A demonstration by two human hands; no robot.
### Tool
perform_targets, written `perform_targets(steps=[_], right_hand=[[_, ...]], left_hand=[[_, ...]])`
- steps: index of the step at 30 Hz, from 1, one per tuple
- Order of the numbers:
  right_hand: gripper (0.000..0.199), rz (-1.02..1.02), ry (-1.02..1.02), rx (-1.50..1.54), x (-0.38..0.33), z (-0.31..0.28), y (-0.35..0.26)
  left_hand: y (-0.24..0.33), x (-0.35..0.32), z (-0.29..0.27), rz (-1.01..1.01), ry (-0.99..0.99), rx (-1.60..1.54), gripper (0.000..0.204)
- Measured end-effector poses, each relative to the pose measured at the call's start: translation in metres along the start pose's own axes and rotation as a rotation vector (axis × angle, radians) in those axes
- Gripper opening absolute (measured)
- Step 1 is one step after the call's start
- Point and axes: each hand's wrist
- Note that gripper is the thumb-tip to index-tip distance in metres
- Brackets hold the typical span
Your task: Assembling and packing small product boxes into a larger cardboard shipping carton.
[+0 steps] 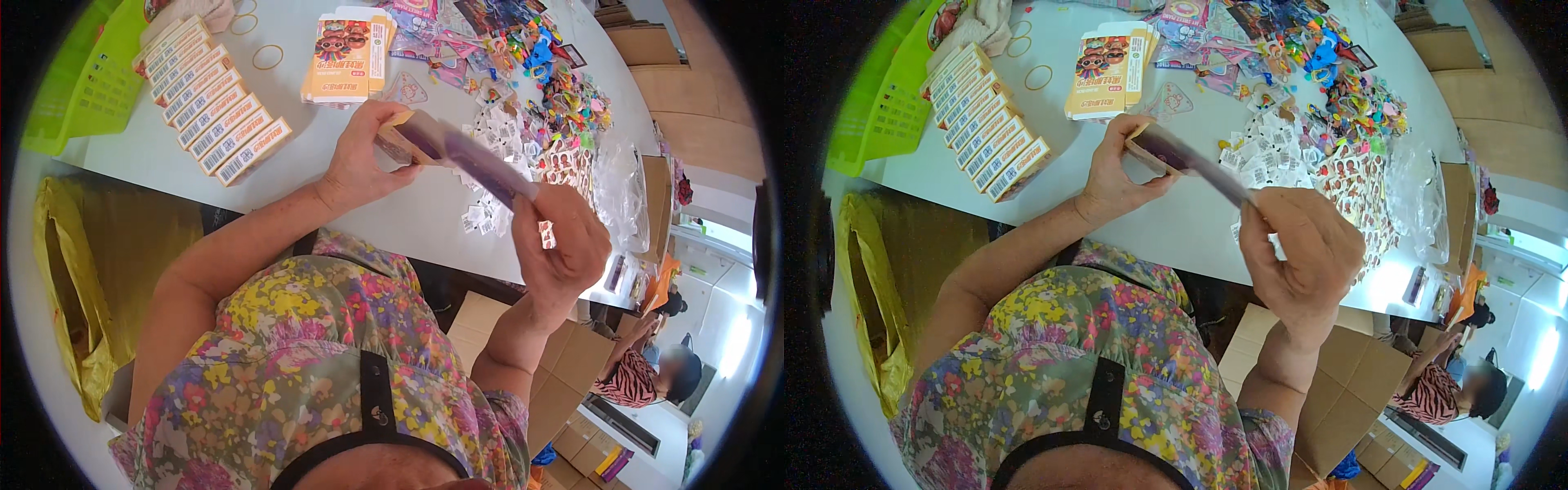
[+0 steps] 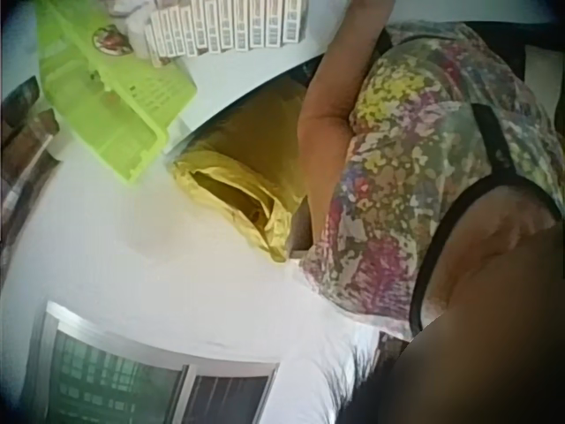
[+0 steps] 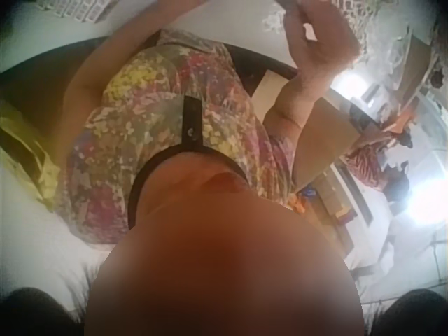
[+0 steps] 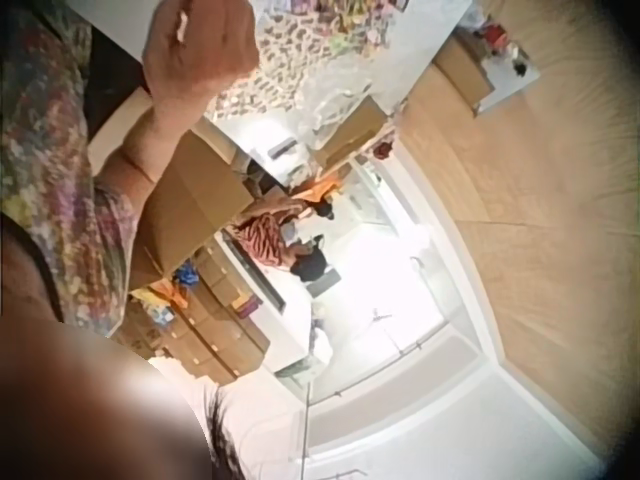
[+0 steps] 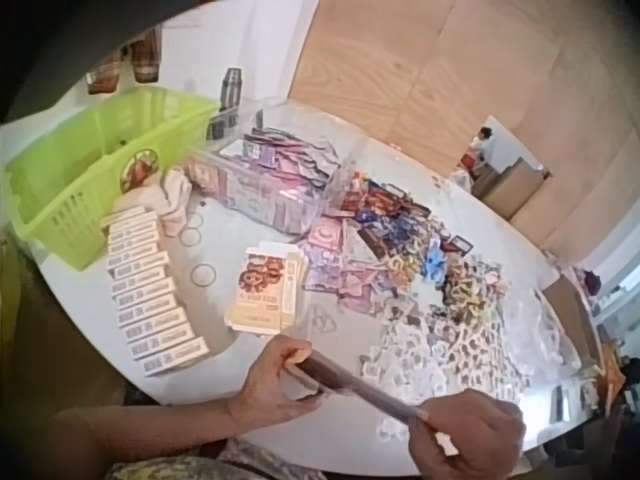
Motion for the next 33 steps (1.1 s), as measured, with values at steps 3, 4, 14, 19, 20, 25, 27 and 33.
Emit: perform_targets(steps=[3,4,14,19,20,25,27,33], right_hand=[[0.020,-0.100,-0.059,-0.057,0.003,0.006,0.000],[0.020,-0.099,-0.058,-0.057,0.004,0.007,0.000],[0.017,-0.105,-0.403,-0.328,0.005,0.044,0.001],[0.013,-0.093,-0.106,-0.177,0.007,0.057,0.023],[0.011,-0.044,-0.156,-0.181,0.009,0.059,0.024],[0.013,0.203,-0.192,0.256,0.011,0.064,0.042],[0.016,0.178,-0.212,0.200,0.007,0.068,0.049],[0.010,0.586,-0.095,0.628,0.029,0.048,0.115]], left_hand=[[0.000,0.000,0.001,0.031,0.027,-0.057,0.067],[-0.001,0.000,0.000,0.032,0.026,-0.056,0.067],[0.004,0.002,-0.004,0.130,0.021,0.058,0.064],[0.001,-0.001,0.003,0.031,-0.061,-0.037,0.068],[0.001,-0.002,0.001,0.032,-0.078,0.024,0.068],[0.003,-0.001,0.002,-0.028,-0.061,-0.027,0.063],[0.004,0.002,0.002,0.053,-0.036,0.016,0.067],[0.014,0.006,-0.005,-0.027,-0.090,0.096,0.074]])
Point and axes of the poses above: each hand's wrist, its own x-axis towards the middle knuckle, its own z-axis out of the palm, y = z × x, and after that the axes turned 9 degrees about x, right-handed
